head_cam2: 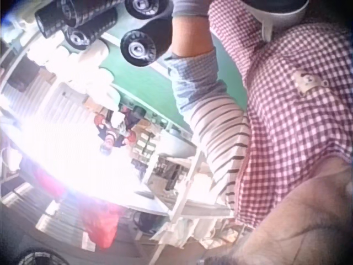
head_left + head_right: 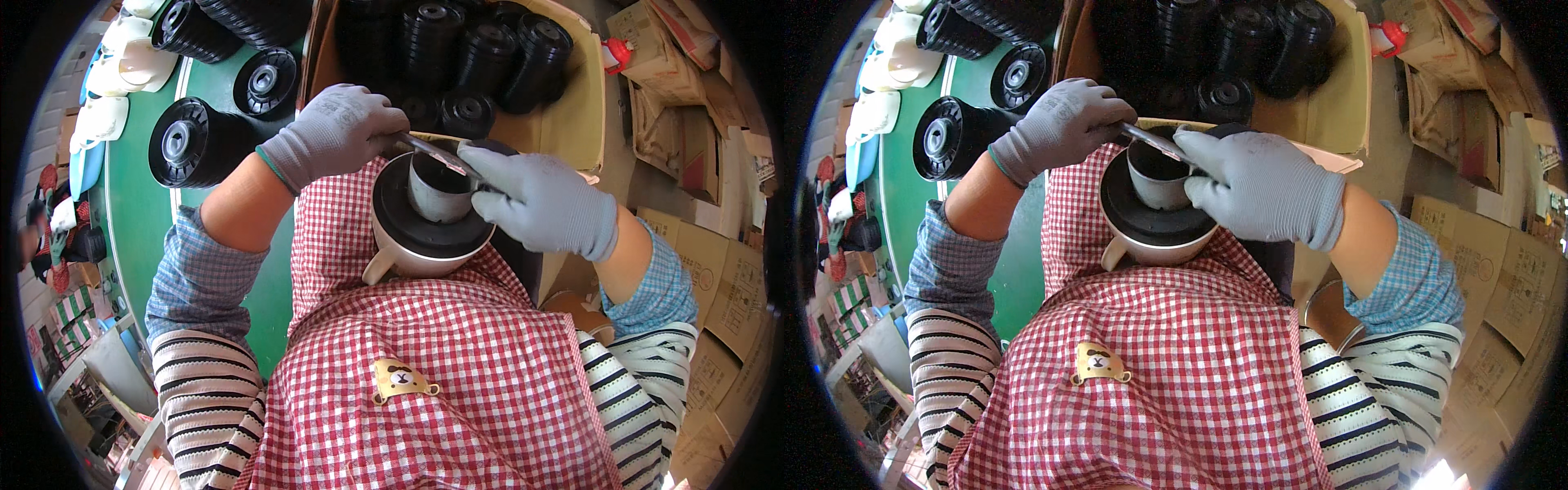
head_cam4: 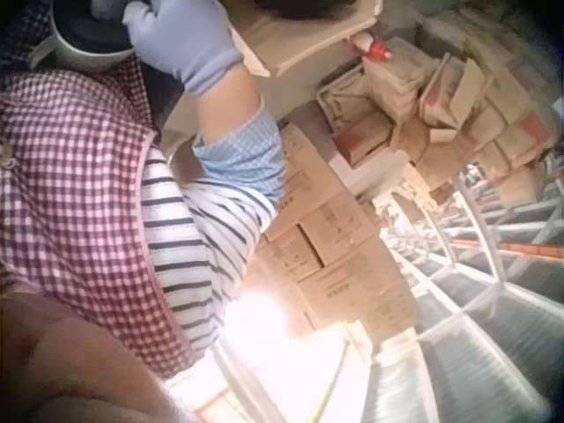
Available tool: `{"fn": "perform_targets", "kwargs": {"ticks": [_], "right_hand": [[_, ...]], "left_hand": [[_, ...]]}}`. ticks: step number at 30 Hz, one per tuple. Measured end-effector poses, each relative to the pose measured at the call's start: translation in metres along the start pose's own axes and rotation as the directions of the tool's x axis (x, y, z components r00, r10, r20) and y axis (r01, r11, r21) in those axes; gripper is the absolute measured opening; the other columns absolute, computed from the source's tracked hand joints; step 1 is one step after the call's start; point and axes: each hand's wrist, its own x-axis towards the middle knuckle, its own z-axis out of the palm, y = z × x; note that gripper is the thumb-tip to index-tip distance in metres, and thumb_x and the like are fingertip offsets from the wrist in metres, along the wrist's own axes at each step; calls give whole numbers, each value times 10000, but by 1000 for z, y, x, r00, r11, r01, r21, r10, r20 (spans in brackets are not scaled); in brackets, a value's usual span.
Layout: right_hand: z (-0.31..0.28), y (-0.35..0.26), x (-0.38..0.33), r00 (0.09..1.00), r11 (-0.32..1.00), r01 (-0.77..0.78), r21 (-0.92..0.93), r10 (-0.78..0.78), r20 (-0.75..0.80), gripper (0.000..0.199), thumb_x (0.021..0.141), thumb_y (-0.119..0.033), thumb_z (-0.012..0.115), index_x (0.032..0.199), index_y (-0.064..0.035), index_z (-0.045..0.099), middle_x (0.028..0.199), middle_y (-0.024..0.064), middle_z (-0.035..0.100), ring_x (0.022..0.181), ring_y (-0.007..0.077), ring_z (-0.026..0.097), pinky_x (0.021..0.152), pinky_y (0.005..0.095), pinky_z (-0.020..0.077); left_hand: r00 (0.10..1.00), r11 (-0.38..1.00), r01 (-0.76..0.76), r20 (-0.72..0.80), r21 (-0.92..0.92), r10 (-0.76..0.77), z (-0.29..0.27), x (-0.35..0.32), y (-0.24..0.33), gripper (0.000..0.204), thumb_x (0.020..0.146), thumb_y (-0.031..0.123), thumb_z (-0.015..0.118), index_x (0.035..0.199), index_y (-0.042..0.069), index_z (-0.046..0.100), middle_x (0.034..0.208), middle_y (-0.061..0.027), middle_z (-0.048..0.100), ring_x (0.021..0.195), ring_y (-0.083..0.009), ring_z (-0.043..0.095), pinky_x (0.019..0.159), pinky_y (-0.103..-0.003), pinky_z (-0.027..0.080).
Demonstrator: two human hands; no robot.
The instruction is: The person assembles white plastic pitchers by inserting a copper-colored inner component, placing a black lid, and using a metal rod to press the lid into place. The person repeats this process for multiple units on a green workbench.
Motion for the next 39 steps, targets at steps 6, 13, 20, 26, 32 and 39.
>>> {"fn": "perform_targets", "kwargs": {"ticks": [6,13,20,26,32,39], "right_hand": [[14,0,0,996,959,46,-279,-64,-57,576,956,-471,617,1276,0,528,942,199,698,936,339,687,858,465,505],[32,-17,17,899,917,397,-34,-396,-188,969,915,-747,498,1567,-46,350,1564,292,327,1469,439,296,1209,555,188],[47,-40,47,888,694,458,555,-379,-260,1138,877,-864,333,1609,-18,123,1635,251,201,1522,369,232,1242,512,147],[38,-19,40,979,382,150,912,-188,-82,1299,719,-1027,196,1653,-140,33,1707,151,110,1548,331,188,1251,479,114],[24,24,73,903,330,283,901,-408,-135,1140,875,-902,239,1624,-45,184,1666,172,252,1485,315,343,1224,434,249],[30,80,119,772,744,632,215,-581,-258,517,1055,-508,399,1005,-88,696,988,67,681,955,281,627,1207,516,250]], "left_hand": [[992,991,128,20,28,-128,13,3,3,233,871,200,730,1088,116,725,939,-98,645,891,-313,640,784,-435,516],[793,736,-588,-416,-335,444,40,23,-43,336,880,239,712,1171,72,728,1169,-135,696,1141,-320,631,923,-437,524],[938,839,-302,-299,-453,176,62,76,-23,381,895,128,648,1273,78,651,1270,-145,629,1153,-349,623,1012,-404,511],[814,774,-409,-577,-483,70,9,-32,66,442,852,348,736,1176,55,671,1182,-123,643,1004,-287,669,894,-418,519],[787,874,-393,-596,-286,159,23,-9,125,325,821,429,781,826,130,654,910,-44,621,957,-256,625,872,-433,506],[787,741,-469,-608,-480,105,37,-19,99,287,739,300,855,699,113,641,724,-48,611,776,-256,653,837,-438,562]]}}
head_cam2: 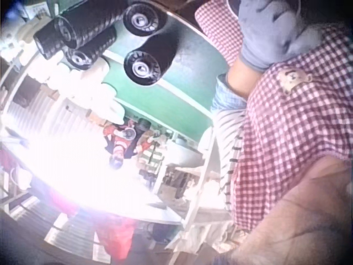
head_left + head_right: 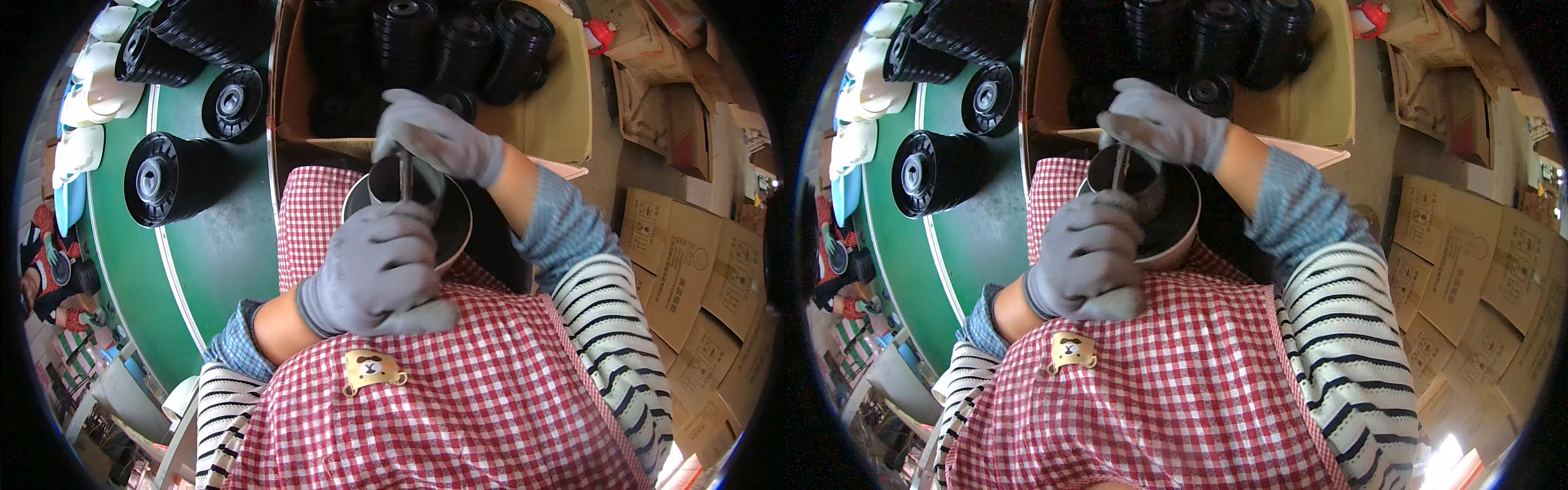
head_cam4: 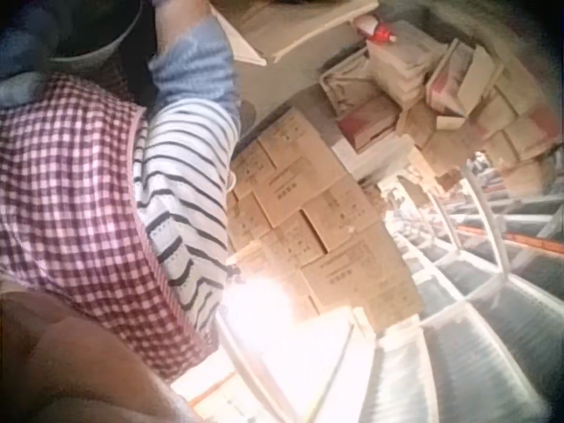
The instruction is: The person assembles white plastic pitchers by inserting a copper-colored inner component, placing a black lid, and using a metal rod to press the lid into place. The person repeats this process for multiple units on a green workbench.
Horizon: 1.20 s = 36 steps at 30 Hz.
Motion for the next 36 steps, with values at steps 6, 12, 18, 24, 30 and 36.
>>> {"fn": "perform_targets", "kwargs": {"ticks": [6,12,18,24,30,36], "right_hand": [[-15,-44,-51,989,880,-145,-453,138,-47,730,631,-624,816,1133,-104,716,888,65,651,865,298,590,826,427,427],[-25,-24,-27,953,914,-155,-374,239,188,758,569,-578,861,1126,-83,720,1026,103,713,978,330,640,877,412,459],[-1,-87,-37,871,665,-406,-627,489,-44,903,739,-894,535,1077,-68,674,933,154,711,839,348,701,740,460,520],[9,-115,-62,810,607,-549,-574,556,-187,755,944,-648,539,1413,-58,548,917,188,696,855,383,693,756,453,548],[-13,-75,-83,707,857,-488,165,498,-503,602,835,-277,798,1378,-81,626,1174,143,735,999,247,717,872,319,544],[-14,-96,-109,396,669,-467,578,743,-540,536,890,-141,776,1387,-25,612,937,5,670,693,64,572,574,191,423]], "left_hand": [[937,753,286,10,-593,-348,-47,3,4,193,875,148,742,732,45,665,712,-80,646,835,-293,684,953,-536,507],[720,554,431,98,712,-687,-49,53,68,586,877,265,712,1349,-18,511,1131,-156,672,836,-290,728,683,-378,583],[632,636,432,287,640,-719,-59,32,4,554,822,215,736,1342,96,585,903,-127,722,723,-286,720,627,-377,573],[642,668,306,372,678,-671,-72,40,-61,574,744,248,775,1271,66,636,1066,-179,724,999,-331,705,872,-431,558],[990,639,-32,111,769,-84,-88,-14,26,536,754,173,802,1260,93,642,1395,-145,580,1294,-335,552,1106,-513,423],[572,647,-239,643,724,-509,-27,-88,52,421,829,354,709,1244,285,696,1574,30,422,1470,-271,363,1202,-572,288]]}}
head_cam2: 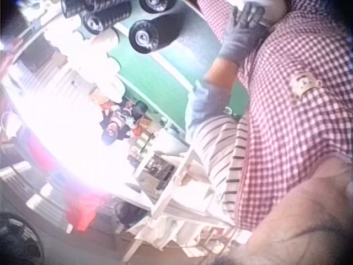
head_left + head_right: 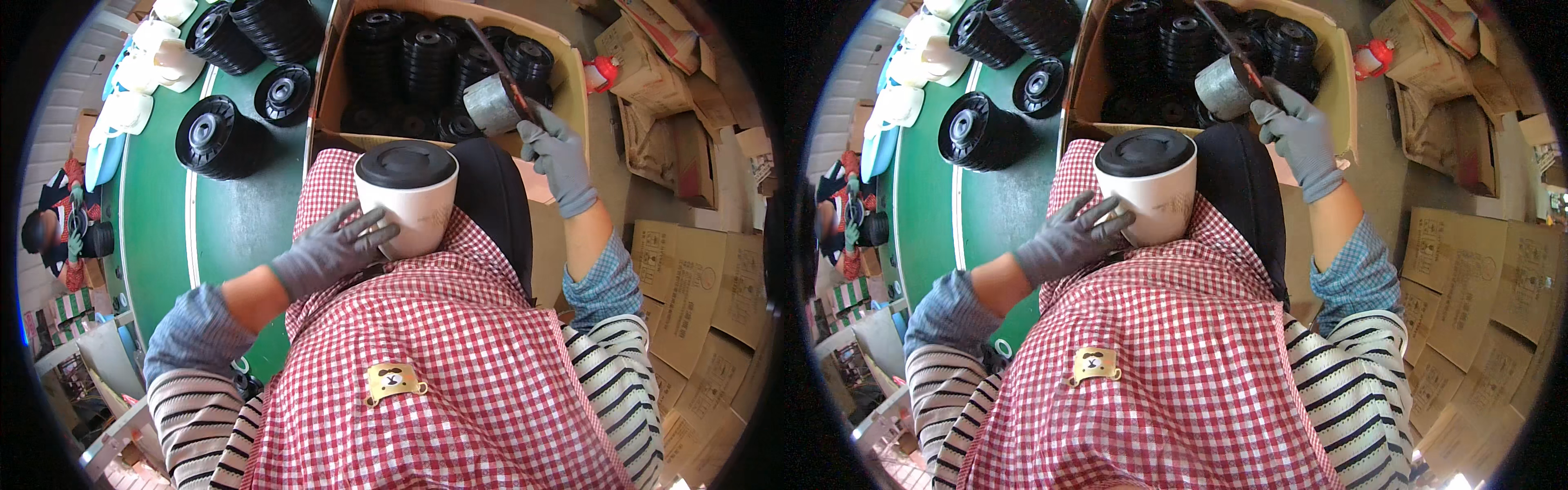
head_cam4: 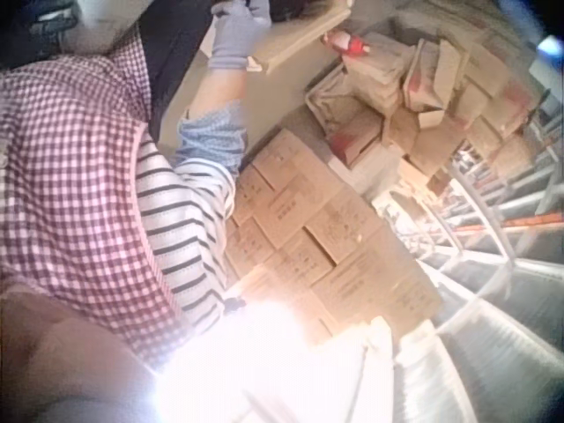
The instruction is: The person assembles white plastic pitchers by inserting a copper-colored inner component, placing a black lid, and using a metal rod to press the lid into place. The person repeats this process for multiple units on a green workbench.
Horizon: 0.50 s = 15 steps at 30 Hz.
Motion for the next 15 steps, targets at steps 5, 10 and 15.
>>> {"fn": "perform_targets", "kwargs": {"ticks": [5,10,15], "right_hand": [[5,11,-8,993,995,95,7,-96,65,525,940,-119,704,1440,-39,563,834,-18,624,618,39,535,486,177,342],[41,0,2,974,946,216,-242,-194,114,594,902,-90,747,1443,28,535,1193,98,710,865,83,628,743,211,498],[164,-7,7,822,581,553,-597,-260,507,560,874,-262,755,1408,-172,611,1347,45,672,1200,205,666,1003,309,498]], "left_hand": [[927,960,232,-264,-160,-268,5,-13,-32,164,769,111,732,919,74,677,1551,-220,408,1435,-433,384,1150,-552,359],[491,421,-51,-389,-906,-779,10,-116,18,239,772,39,828,893,30,622,1484,-224,480,1291,-332,569,1036,-372,478],[-84,-165,-459,228,-873,-970,73,-190,79,481,855,-34,682,1324,-66,579,1236,-103,680,1090,-177,665,985,-292,498]]}}
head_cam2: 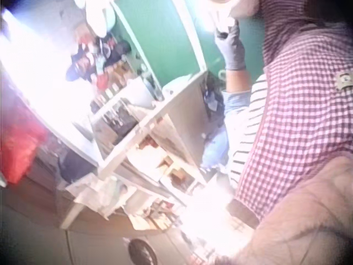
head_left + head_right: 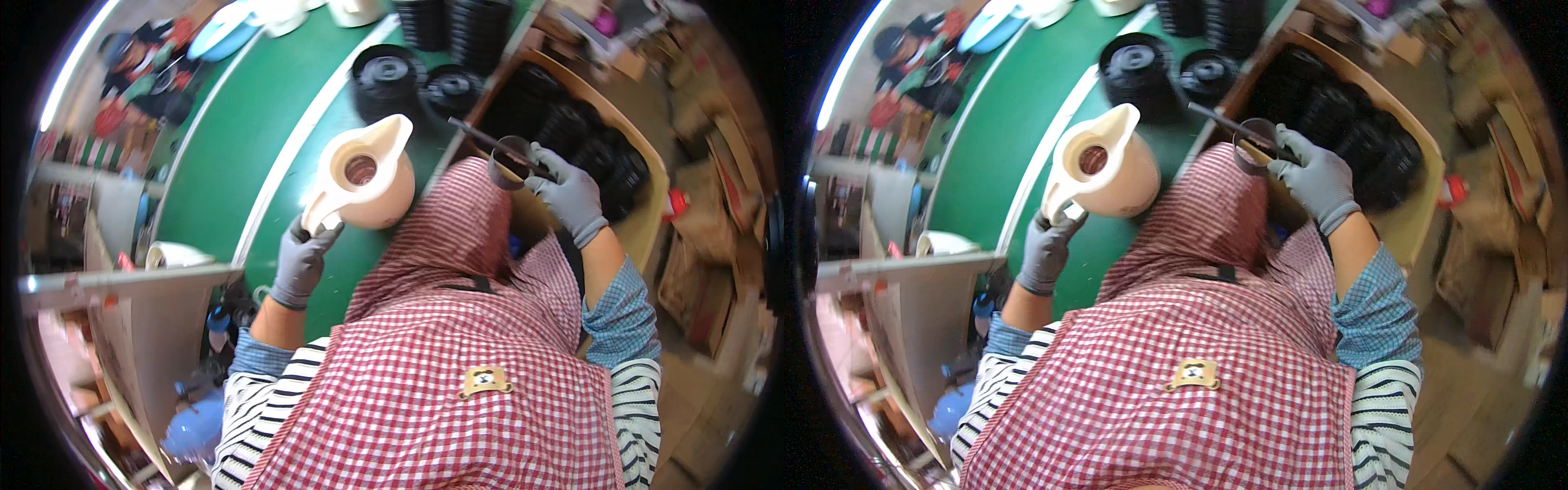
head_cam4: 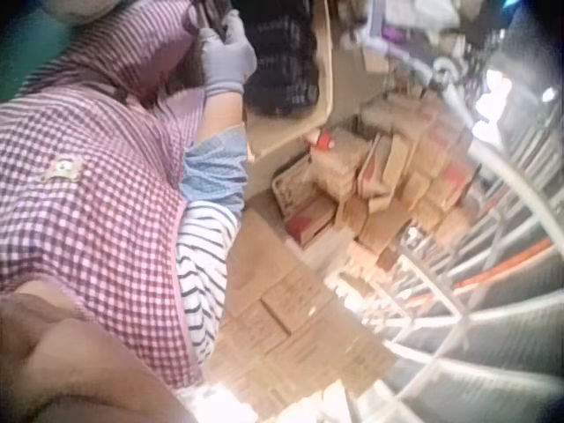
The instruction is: The person assembles white plastic pitchers by inserting a copper-colored inner component, placing a black lid, and using a metal rod to press the lid into place. The person repeats this process for multiple units on a green workbench.
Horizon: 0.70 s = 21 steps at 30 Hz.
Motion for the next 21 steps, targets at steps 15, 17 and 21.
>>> {"fn": "perform_targets", "kwargs": {"ticks": [15,17,21], "right_hand": [[174,-73,107,924,904,222,-364,-75,376,637,895,-422,661,1484,-218,529,1188,163,715,1101,359,662,960,443,490],[168,-66,108,899,826,363,-432,-189,395,603,890,-374,667,1435,-135,569,1141,174,719,1064,360,662,929,450,498],[145,-49,101,908,932,362,-19,-348,232,479,901,-219,684,1363,-101,637,1154,162,716,1034,335,667,935,402,513]], "left_hand": [[976,988,-14,-216,-154,-20,-54,-11,-48,604,816,-11,652,1395,-57,488,1373,-119,576,1168,-185,617,1039,-351,490],[970,999,-48,-236,19,52,-56,-13,-44,721,807,18,683,1461,-68,392,1504,-122,448,1249,-178,554,1048,-328,468],[985,973,-86,-128,213,115,-57,-13,-24,478,812,142,820,1229,2,633,1485,-211,487,1296,-231,543,1036,-328,462]]}}
